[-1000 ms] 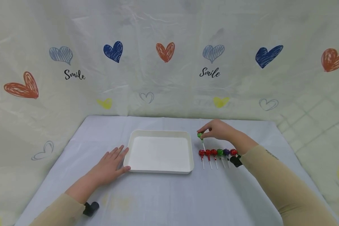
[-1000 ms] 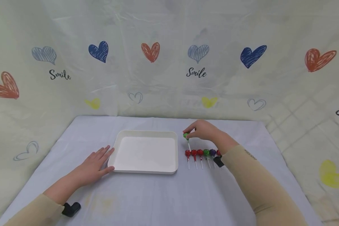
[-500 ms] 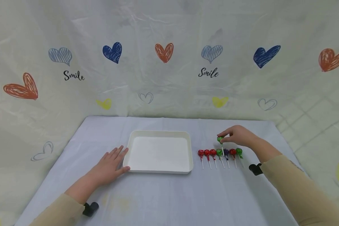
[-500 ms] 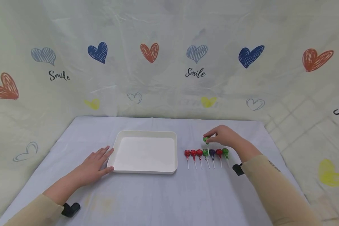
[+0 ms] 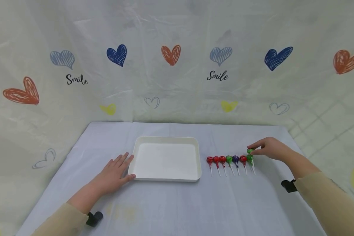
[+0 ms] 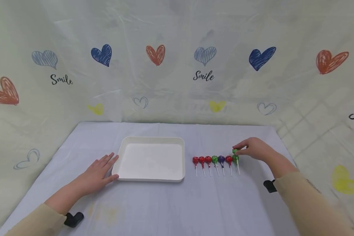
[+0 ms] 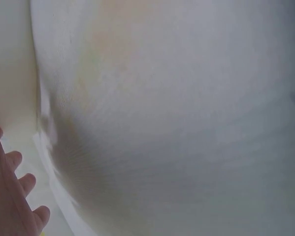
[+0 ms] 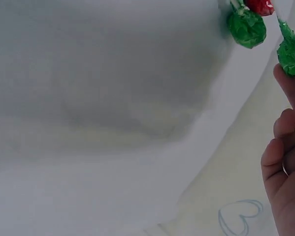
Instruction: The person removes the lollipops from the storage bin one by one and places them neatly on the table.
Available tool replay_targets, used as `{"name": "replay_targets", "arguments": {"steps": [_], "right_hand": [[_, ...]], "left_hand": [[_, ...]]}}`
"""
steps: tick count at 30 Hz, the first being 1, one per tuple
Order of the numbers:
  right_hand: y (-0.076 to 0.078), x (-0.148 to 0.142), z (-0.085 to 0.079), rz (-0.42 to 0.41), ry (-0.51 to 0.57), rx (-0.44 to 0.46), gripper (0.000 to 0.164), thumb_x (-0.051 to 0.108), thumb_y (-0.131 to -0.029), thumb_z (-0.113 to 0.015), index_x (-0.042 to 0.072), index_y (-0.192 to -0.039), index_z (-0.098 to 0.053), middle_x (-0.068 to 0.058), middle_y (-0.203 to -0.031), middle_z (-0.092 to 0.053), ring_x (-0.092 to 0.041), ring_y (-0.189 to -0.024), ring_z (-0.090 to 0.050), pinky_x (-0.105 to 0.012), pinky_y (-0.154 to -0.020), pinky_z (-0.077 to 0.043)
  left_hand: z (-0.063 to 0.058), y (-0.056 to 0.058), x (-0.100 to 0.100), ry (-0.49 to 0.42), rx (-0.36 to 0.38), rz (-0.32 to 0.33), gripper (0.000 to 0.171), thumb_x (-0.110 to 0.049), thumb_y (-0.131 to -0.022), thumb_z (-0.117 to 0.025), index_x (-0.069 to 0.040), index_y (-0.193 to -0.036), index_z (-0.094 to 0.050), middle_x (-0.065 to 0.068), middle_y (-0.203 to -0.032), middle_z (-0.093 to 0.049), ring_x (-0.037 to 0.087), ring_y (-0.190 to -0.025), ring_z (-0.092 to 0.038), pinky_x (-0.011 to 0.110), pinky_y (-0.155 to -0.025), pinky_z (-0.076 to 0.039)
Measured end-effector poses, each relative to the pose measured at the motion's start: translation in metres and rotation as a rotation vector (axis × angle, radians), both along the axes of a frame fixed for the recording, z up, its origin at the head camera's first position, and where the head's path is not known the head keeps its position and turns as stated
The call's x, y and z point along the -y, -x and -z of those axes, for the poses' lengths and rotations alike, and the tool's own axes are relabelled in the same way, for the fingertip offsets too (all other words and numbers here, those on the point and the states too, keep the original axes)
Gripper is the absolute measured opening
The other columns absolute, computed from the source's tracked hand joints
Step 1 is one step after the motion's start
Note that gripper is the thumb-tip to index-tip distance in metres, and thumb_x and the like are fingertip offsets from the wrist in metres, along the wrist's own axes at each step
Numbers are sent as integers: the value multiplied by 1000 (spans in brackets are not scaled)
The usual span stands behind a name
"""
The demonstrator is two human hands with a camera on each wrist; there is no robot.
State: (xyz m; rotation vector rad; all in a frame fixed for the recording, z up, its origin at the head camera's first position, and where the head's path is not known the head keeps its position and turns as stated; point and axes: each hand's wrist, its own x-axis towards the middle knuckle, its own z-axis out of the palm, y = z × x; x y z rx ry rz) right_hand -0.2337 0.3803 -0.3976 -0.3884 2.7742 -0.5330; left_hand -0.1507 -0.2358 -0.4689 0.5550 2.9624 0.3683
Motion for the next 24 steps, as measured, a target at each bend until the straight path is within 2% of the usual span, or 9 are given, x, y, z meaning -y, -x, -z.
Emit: {"name": "replay_targets", "arguments": {"steps": [5,12,17,24], "right_hand": [[-3,-12,3,-4,-17,-10,38,35,-90,-72,10,-119,-74,-16,-121,-68,-26,-96,-57,-35,-73,-49],[-1,-21,9,7,-24,34,34,27,-90,-73,6,-117,-73,-19,-119,-68,-41,-108,-58,-53,-85,-52],[0,-26,20,23,-23,77,31,21,-91,-72,5,-117,-72,-17,-117,-69,-40,-109,-59,-55,-88,-52],[1,-25,30,48,-18,83,31,22,-92,-71,5,-117,-72,-17,-117,-68,-38,-106,-58,-54,-87,-53]], "left_hand": [[0,-1,0,-7,17,-3,88,-62,-95,-52,-11,-159,-21,17,-164,-17,42,-148,-16,64,-116,-13],[-1,0,-1,-2,9,-2,87,-62,-95,-52,-11,-159,-21,17,-164,-17,42,-148,-17,64,-116,-13],[-3,0,-1,-3,2,-1,88,-64,-95,-51,-11,-159,-22,17,-163,-18,42,-148,-17,64,-116,-14],[-5,-1,-1,-3,-3,2,87,-63,-95,-50,-11,-159,-23,18,-163,-19,43,-147,-18,65,-116,-15]]}}
